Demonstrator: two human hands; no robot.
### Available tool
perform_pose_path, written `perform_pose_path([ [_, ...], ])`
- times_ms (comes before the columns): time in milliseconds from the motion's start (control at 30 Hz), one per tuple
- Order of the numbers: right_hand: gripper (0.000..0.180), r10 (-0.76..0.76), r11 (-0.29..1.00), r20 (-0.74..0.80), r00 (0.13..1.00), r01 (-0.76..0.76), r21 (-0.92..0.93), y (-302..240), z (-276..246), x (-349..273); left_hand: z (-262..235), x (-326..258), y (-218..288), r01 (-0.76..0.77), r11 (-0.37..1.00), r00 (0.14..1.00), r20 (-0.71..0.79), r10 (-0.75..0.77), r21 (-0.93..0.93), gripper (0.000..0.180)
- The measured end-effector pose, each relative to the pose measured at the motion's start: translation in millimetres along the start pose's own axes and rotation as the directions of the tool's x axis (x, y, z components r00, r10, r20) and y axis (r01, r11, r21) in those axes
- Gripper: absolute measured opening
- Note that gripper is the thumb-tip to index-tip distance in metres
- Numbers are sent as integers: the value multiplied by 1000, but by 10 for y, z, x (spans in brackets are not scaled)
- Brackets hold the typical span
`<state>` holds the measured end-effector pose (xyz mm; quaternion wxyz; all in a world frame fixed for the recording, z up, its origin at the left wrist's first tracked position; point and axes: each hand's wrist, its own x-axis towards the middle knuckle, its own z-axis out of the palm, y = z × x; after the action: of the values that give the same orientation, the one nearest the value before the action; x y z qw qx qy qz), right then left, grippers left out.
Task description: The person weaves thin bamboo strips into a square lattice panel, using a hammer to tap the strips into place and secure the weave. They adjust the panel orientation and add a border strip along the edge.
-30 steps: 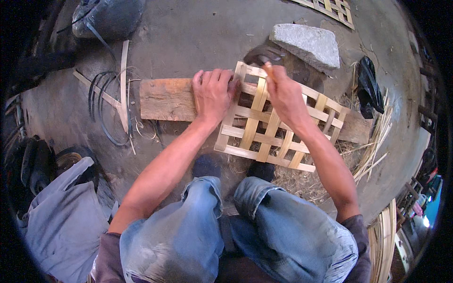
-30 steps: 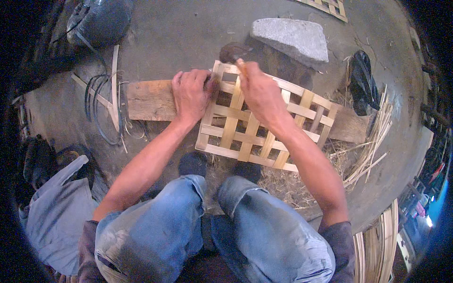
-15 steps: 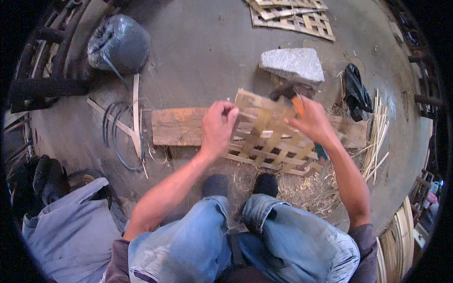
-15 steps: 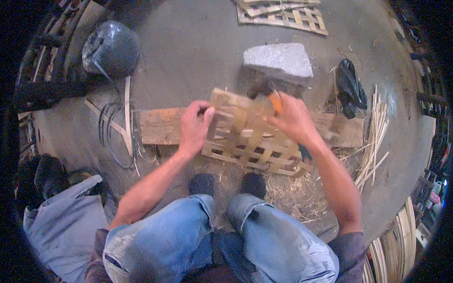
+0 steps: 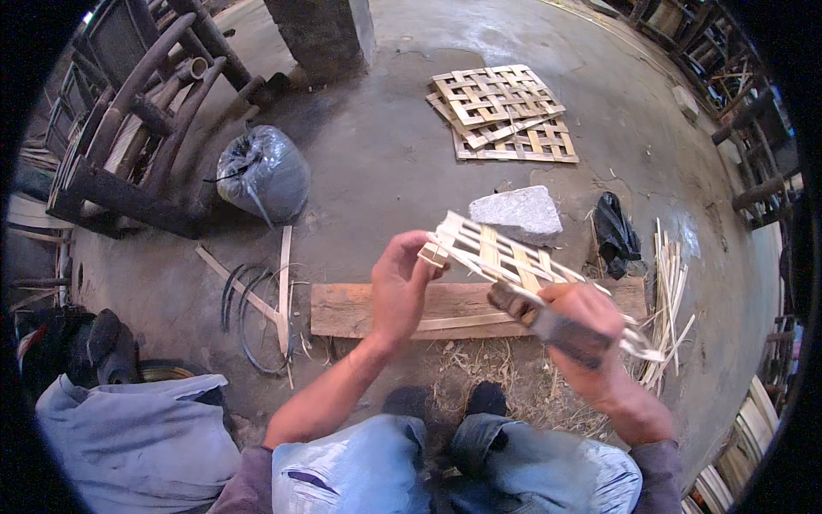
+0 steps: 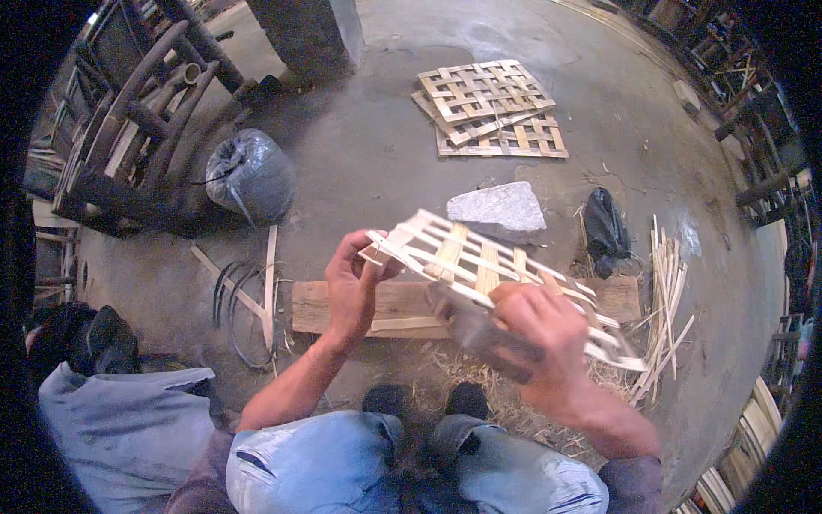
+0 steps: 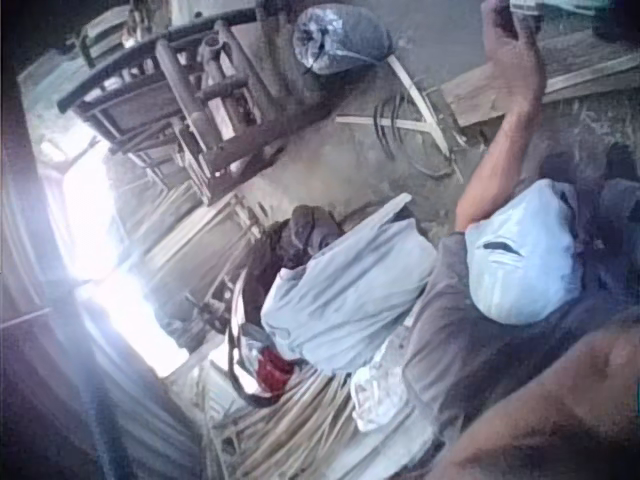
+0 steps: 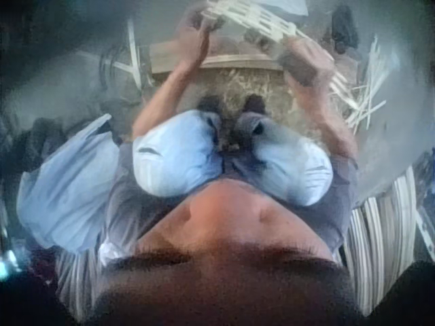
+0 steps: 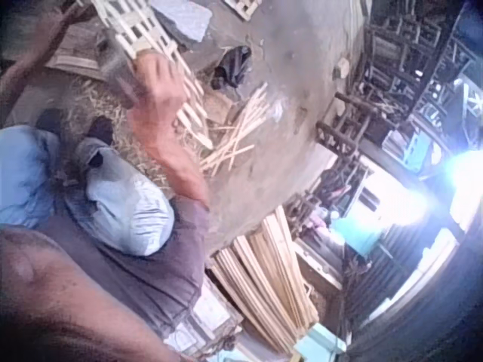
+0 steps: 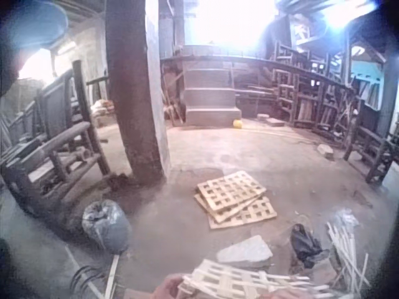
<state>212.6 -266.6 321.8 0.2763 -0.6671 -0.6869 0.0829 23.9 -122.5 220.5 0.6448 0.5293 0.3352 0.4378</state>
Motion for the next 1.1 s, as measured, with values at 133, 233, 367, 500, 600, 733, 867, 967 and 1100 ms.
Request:
perform_pose_path([
  [133,31,7,998,-53,999,-3,63,35,926,-424,-462,-20,-201,247,955,966,124,-229,-165,33],
  [233,33,28,992,15,1000,-29,123,-13,1546,-708,-859,-190,-382,405,908,908,161,-386,-106,36],
  [367,31,52,962,139,989,-87,258,57,1832,-843,-1080,-368,-521,542,835,828,111,-550,92,39],
  [500,30,193,858,254,948,-288,425,194,1847,-831,-1252,-441,-693,390,836,873,134,-470,387,42],
  [600,44,200,896,384,902,-327,302,395,1830,-737,-1321,-386,-776,416,778,824,165,-541,472,44],
  [733,41,169,888,317,933,-284,363,645,2037,-744,-1404,-318,-898,422,762,827,137,-546,491,45],
  [867,41,250,878,343,905,-361,313,644,2040,-739,-1506,-214,-884,188,659,906,130,-402,728,51],
  [967,42,285,879,422,861,-410,243,643,2023,-689,-1693,-144,-940,-48,540,954,198,-223,840,55],
  [1100,42,260,883,363,895,-373,286,632,2006,-690,-1696,-139,-982,-19,530,949,183,-257,848,56],
])
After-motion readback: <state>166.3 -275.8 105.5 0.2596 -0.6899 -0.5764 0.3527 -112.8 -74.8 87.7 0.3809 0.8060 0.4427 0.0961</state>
